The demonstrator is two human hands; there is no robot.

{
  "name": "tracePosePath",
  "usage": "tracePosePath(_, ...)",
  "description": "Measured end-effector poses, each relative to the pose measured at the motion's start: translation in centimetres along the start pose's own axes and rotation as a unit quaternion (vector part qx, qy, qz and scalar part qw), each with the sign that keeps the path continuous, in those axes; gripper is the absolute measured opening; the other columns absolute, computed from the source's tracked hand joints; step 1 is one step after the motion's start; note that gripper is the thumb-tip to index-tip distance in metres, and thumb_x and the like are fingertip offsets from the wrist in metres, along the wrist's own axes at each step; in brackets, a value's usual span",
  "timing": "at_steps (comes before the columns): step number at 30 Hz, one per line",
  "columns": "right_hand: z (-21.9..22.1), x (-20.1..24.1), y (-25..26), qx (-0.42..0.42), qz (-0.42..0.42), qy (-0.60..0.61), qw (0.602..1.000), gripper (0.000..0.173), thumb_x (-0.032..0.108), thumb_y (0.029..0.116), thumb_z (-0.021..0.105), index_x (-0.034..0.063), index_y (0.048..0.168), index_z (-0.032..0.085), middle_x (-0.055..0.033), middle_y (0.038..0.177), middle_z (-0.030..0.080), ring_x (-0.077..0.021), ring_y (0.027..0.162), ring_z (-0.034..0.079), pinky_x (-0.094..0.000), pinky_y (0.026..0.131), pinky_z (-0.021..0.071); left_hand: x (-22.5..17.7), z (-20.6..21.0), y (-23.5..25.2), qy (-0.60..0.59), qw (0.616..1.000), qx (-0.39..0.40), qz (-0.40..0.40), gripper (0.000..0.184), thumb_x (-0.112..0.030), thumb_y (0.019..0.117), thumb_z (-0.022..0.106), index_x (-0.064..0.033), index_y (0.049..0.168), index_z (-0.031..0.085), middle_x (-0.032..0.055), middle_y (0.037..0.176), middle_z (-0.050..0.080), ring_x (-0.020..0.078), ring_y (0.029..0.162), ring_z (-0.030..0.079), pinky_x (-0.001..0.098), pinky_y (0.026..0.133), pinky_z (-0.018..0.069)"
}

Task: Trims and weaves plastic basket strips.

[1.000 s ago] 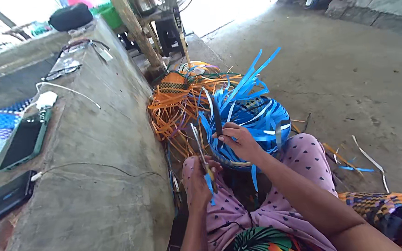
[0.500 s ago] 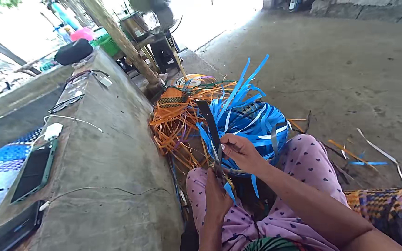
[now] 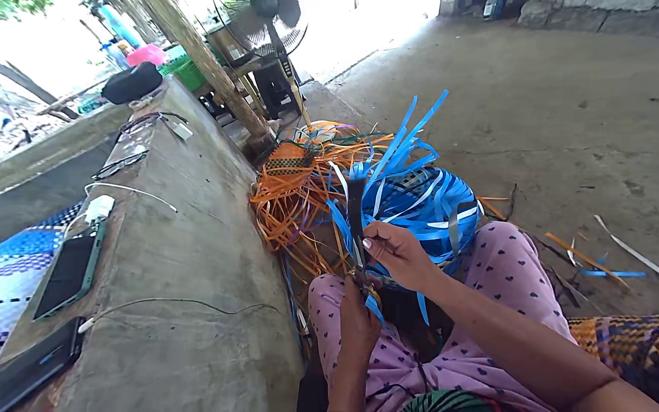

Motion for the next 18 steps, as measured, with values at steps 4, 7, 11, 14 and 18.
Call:
tracePosePath(4, 0.4, -0.3, -0.2, 0.019, -0.002, -0.015, 1.000, 0.023, 0.010, 0.1047, 0.051, -0.0065, 0.102, 0.066, -0.0043, 0.092, 0.065, 0.0011, 0.077, 0.059, -0.0153, 0.071, 0.0525, -0.4, -0.7, 0.2, 0.000, 0.999, -0.023, 0.033, 0.047, -0.009, 0.0818, 0.063, 0.0129, 0.121, 0.051, 0.0106, 0.098, 0.071, 0.0090, 0.089, 0.069, 0.0253, 0.080, 0.0571)
tracePosePath(7, 1.1, -0.3, -0.5, 0.029, -0.027, -0.023, 0.999, 0.024, 0.010, 0.1043, 0.051, -0.0084, 0.103, 0.066, -0.0074, 0.095, 0.065, 0.0008, 0.083, 0.060, -0.0146, 0.076, 0.0516, -1.1, -1.4, 0.6, 0.009, 0.997, -0.052, 0.063, 0.050, -0.020, 0.0824, 0.066, 0.0140, 0.117, 0.052, 0.0116, 0.097, 0.069, 0.0046, 0.091, 0.066, 0.0202, 0.083, 0.0543)
tracePosePath(11, 1.3, -0.1, -0.6, 0.023, -0.027, -0.036, 0.999, 0.024, 0.011, 0.1045, 0.052, -0.0076, 0.103, 0.066, -0.0072, 0.094, 0.065, 0.0013, 0.081, 0.059, -0.0134, 0.075, 0.0511, -1.6, -1.2, 0.7, -0.011, 0.996, -0.065, 0.063, 0.032, -0.007, 0.0895, 0.058, 0.0124, 0.115, 0.052, 0.0060, 0.090, 0.069, -0.0009, 0.078, 0.065, 0.0151, 0.073, 0.0540)
tracePosePath(14, 1.3, -0.2, -0.7, 0.019, -0.016, -0.047, 0.999, 0.024, 0.011, 0.1043, 0.051, -0.0073, 0.103, 0.066, -0.0049, 0.091, 0.066, 0.0035, 0.079, 0.058, -0.0121, 0.074, 0.0495, -1.7, -1.1, 0.5, -0.033, 0.996, -0.062, 0.057, 0.030, -0.010, 0.0969, 0.053, 0.0125, 0.117, 0.050, 0.0043, 0.093, 0.069, -0.0046, 0.081, 0.064, 0.0123, 0.074, 0.0530)
tracePosePath(18, 0.9, -0.3, -0.9, 0.011, 0.005, -0.058, 0.998, 0.024, 0.013, 0.1052, 0.050, -0.0051, 0.103, 0.066, -0.0040, 0.087, 0.067, 0.0005, 0.079, 0.063, -0.0157, 0.076, 0.0537, -1.5, -1.1, 0.3, -0.067, 0.995, -0.042, 0.052, 0.035, -0.009, 0.0985, 0.051, 0.0132, 0.125, 0.044, 0.0045, 0.102, 0.071, -0.0030, 0.087, 0.067, 0.0152, 0.078, 0.0555)
Point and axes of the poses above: each hand's wrist, its own y-axis towards the middle knuckle, its own z-axis out of the palm, x = y × z, the point moved 3 cm from there along y, towards the middle knuckle
